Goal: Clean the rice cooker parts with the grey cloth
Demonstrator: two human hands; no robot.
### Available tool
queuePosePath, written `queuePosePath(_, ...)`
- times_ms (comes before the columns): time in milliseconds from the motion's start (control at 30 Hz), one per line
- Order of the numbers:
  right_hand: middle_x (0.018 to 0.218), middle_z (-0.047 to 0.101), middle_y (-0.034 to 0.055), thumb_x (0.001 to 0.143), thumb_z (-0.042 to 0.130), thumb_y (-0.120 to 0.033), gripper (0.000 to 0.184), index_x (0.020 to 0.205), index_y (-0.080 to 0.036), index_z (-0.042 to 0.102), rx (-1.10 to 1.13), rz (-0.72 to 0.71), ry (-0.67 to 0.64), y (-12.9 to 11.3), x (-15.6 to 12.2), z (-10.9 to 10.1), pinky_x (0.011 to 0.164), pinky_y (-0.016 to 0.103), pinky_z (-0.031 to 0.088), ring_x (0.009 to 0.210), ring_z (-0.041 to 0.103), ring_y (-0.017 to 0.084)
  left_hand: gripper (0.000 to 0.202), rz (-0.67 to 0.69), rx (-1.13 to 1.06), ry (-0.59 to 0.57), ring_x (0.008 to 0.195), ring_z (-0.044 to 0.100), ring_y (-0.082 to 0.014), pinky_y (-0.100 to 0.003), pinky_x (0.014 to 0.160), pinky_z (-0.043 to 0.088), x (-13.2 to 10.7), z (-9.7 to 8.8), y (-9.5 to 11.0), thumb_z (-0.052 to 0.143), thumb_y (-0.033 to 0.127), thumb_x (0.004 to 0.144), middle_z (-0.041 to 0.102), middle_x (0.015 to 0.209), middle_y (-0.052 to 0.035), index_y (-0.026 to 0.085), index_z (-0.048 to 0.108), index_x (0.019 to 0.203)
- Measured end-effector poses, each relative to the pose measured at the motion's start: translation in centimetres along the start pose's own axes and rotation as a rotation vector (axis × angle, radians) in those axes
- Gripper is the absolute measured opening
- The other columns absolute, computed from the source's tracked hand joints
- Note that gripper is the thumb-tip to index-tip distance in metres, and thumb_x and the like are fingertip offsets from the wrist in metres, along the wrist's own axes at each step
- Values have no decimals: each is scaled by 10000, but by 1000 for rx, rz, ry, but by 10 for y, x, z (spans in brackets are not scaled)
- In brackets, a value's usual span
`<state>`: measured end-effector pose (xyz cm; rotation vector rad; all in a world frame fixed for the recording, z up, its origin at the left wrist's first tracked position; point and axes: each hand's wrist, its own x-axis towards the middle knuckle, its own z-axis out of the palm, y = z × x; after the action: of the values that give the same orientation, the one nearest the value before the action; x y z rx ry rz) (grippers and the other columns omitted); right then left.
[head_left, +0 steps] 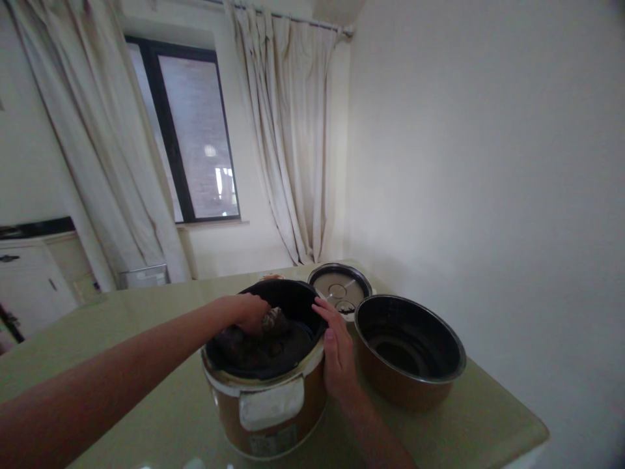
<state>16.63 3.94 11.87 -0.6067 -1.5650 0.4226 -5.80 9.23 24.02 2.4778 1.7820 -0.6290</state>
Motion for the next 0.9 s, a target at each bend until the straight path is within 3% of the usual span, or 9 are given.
queuePosePath(133,1509,601,81,1116,332,-369,433,1414,-290,636,-12,-7,32,3,-2,2,1210,506,402,1435,526,259,690,-73,-86,-197,1153,708,-431,-521,986,564,-18,-4,1,808,522,653,756,1249,-208,180,743,1249)
queuePosePath(233,1500,610,87,1113,335,-371,436,1393,-282,657,2,-14,62,4,-3,5,1199,523,417,1424,538,270,560,1,-419,-380,1037,743,-344,-439,915,595,-27,-2,2,730,530,724,797,1132,-117,195,757,1171)
queuePosePath(300,1490,619,91,1112,336,-377,438,1379,-279,669,11,-20,84,3,-3,7,1188,535,426,1414,548,278,485,94,-667,-427,1007,741,-290,-392,900,595,-29,3,6,649,485,791,797,1100,-73,195,739,1169)
queuePosePath(400,1485,621,93,1109,343,-378,435,1368,-279,678,19,-20,109,4,-5,9,1176,546,434,1408,552,287,422,263,-731,-290,1057,713,-256,-366,983,561,-26,6,21,623,368,786,783,1150,-59,176,709,1153)
queuePosePath(533,1479,625,94,1107,350,-357,427,1388,-278,662,27,-29,120,7,-8,10,1174,545,434,1403,557,288,381,455,-468,-21,1019,720,-262,-353,952,573,-22,-8,52,655,268,749,781,1150,-85,156,700,1110)
queuePosePath(700,1456,637,99,1103,363,-353,414,1391,-270,649,49,-40,156,7,-9,10,1159,531,455,1377,580,287,267,333,-22,263,874,761,-326,-413,750,609,-8,-22,80,645,265,830,777,1041,-165,137,716,1054)
queuePosePath(800,1464,633,95,1105,361,-348,414,1403,-276,639,41,-40,150,6,-7,9,1158,520,460,1377,580,279,310,276,112,419,963,751,-335,-425,756,612,9,-17,73,612,242,915,745,1128,-176,133,656,1202)
queuePosePath(900,1459,638,93,1105,368,-352,404,1381,-279,654,11,-35,147,6,-7,8,1153,514,467,1373,585,276,242,278,278,532,1051,723,-310,-424,831,600,22,-8,46,528,151,986,717,1136,-169,151,637,1202)
